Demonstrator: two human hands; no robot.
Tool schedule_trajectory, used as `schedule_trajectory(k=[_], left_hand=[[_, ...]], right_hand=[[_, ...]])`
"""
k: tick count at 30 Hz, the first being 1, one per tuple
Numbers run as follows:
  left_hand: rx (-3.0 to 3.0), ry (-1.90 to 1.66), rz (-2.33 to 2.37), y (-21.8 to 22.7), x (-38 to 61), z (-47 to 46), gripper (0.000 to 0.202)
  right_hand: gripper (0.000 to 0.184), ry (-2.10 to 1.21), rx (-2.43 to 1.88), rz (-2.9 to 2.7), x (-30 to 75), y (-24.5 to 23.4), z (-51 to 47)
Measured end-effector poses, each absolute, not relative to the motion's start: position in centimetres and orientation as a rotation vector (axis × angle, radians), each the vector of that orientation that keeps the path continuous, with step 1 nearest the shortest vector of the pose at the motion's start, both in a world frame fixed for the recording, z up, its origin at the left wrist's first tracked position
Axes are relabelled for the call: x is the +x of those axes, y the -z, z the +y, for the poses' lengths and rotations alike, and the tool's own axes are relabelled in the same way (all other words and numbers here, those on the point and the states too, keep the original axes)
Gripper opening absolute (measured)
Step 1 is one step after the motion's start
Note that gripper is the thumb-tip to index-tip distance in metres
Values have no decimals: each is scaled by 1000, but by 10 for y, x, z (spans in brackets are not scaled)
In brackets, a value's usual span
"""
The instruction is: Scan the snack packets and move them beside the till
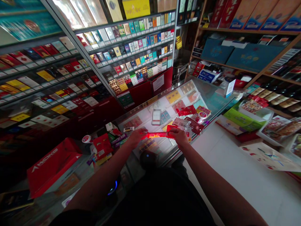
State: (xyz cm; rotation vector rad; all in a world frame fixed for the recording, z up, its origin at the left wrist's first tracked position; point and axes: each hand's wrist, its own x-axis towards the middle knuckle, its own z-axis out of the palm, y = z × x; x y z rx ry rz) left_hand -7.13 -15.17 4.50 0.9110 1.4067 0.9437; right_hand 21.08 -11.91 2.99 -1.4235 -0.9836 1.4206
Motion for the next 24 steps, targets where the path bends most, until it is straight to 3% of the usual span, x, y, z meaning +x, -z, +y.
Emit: schedule_trajectory(k=[24], left_hand=[[1088,-793,1327,-34,-75,-151,47]], right_hand=[[40,-1429,-1410,-976,220,-23,-154]])
